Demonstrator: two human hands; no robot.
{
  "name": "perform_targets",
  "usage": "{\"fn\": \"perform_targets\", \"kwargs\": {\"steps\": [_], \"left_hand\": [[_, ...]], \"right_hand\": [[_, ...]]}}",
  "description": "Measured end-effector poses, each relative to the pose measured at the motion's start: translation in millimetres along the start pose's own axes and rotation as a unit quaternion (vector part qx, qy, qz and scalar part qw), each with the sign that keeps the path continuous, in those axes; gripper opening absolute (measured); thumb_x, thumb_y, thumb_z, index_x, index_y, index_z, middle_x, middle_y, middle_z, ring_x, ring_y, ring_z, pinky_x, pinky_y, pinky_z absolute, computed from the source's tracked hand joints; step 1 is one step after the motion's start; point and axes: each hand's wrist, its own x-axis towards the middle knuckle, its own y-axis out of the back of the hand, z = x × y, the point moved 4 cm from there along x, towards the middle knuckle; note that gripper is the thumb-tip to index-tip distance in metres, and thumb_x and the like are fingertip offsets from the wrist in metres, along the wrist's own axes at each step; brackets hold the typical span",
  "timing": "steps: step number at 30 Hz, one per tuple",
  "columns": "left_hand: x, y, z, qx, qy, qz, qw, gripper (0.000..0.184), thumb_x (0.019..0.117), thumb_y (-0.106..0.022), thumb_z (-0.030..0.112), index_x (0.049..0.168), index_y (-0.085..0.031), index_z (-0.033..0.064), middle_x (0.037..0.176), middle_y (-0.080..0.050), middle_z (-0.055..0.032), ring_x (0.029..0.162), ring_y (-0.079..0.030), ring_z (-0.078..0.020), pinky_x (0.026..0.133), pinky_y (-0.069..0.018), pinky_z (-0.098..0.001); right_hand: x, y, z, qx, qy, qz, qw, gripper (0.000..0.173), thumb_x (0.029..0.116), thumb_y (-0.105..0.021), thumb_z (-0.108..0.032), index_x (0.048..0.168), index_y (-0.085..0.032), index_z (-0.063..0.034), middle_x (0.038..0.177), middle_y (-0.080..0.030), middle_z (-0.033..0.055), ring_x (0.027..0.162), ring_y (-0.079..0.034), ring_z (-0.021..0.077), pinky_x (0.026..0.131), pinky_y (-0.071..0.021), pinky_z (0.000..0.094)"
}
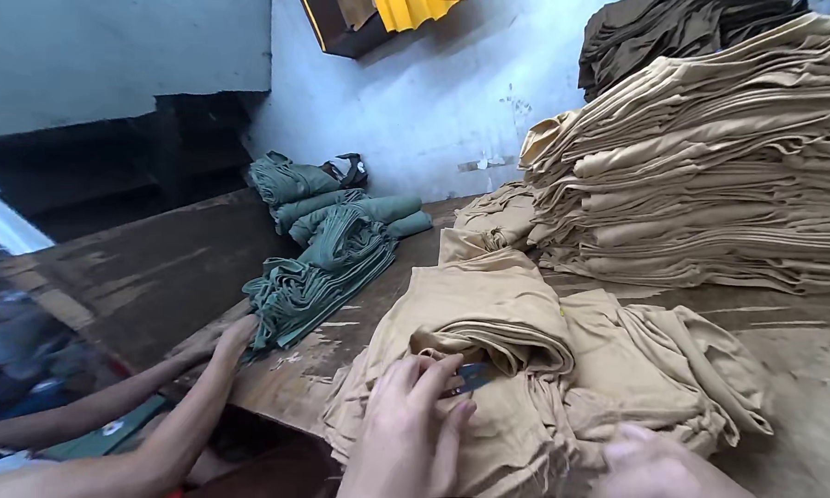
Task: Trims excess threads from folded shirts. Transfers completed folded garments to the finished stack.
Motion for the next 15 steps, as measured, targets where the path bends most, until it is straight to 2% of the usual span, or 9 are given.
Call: {"fn": "perform_targets", "kwargs": {"steps": [2,4,5,7,9,12,15], "left_hand": [[0,-2,15,-0.013,0.005,0.008,1.000,0.033,0.0980,-0.066,0.034,0.126,-0.073,0.0191,0.113,-0.069,-0.0046,0.104,-0.067,-0.0185,0.089,-0.0572,-0.0419],[0,-9,24,-0.023,0.014,0.005,1.000,0.035,0.0973,-0.068,0.031,0.130,-0.071,0.0186,0.113,-0.069,-0.0042,0.099,-0.067,-0.0174,0.085,-0.0585,-0.0393],[0,-13,26,-0.030,0.014,-0.001,0.999,0.035,0.0968,-0.068,0.028,0.131,-0.071,0.0192,0.113,-0.070,-0.0034,0.099,-0.068,-0.0174,0.085,-0.0586,-0.0402],[-2,-18,26,-0.034,0.000,-0.009,0.999,0.023,0.0947,-0.069,0.022,0.117,-0.076,0.0225,0.106,-0.073,0.0018,0.097,-0.069,-0.0160,0.083,-0.0581,-0.0409],[-2,-20,27,-0.026,-0.019,-0.010,0.999,0.017,0.0939,-0.068,0.018,0.107,-0.079,0.0242,0.100,-0.074,0.0051,0.094,-0.069,-0.0147,0.081,-0.0564,-0.0387],[-3,-20,33,-0.022,-0.041,-0.027,0.999,0.019,0.0952,-0.068,0.020,0.111,-0.078,0.0234,0.102,-0.072,0.0037,0.096,-0.068,-0.0152,0.082,-0.0565,-0.0383],[0,-28,42,-0.036,-0.063,-0.039,0.997,0.019,0.0956,-0.067,0.020,0.112,-0.078,0.0215,0.104,-0.073,0.0018,0.097,-0.068,-0.0171,0.083,-0.0570,-0.0390]], "right_hand": [[12,-5,-10,-0.073,-0.046,0.153,0.984,0.034,0.0948,-0.072,-0.047,0.091,-0.080,-0.0138,0.075,-0.071,0.0017,0.073,-0.065,0.0176,0.076,-0.0530,0.0419],[21,-16,-8,-0.164,-0.100,0.243,0.951,0.034,0.0912,-0.074,-0.050,0.102,-0.080,-0.0178,0.085,-0.070,0.0013,0.082,-0.065,0.0197,0.074,-0.0539,0.0416],[21,-22,-4,-0.185,-0.122,0.264,0.939,0.028,0.0913,-0.075,-0.045,0.100,-0.081,-0.0189,0.090,-0.070,0.0020,0.087,-0.066,0.0209,0.075,-0.0549,0.0420],[16,-29,5,-0.166,-0.149,0.304,0.926,0.015,0.0928,-0.074,-0.030,0.091,-0.080,-0.0169,0.091,-0.069,0.0026,0.090,-0.066,0.0197,0.077,-0.0562,0.0382],[9,-29,8,-0.141,-0.163,0.333,0.918,0.014,0.0944,-0.072,-0.024,0.090,-0.079,-0.0130,0.090,-0.067,0.0043,0.090,-0.065,0.0189,0.078,-0.0558,0.0342],[6,-31,8,-0.124,-0.165,0.367,0.907,0.015,0.0955,-0.071,-0.025,0.091,-0.078,-0.0118,0.091,-0.066,0.0044,0.088,-0.063,0.0163,0.075,-0.0545,0.0305],[10,-33,7,-0.134,-0.129,0.404,0.896,0.015,0.0959,-0.072,-0.026,0.091,-0.077,-0.0130,0.092,-0.065,0.0039,0.089,-0.062,0.0136,0.077,-0.0525,0.0263]]}}
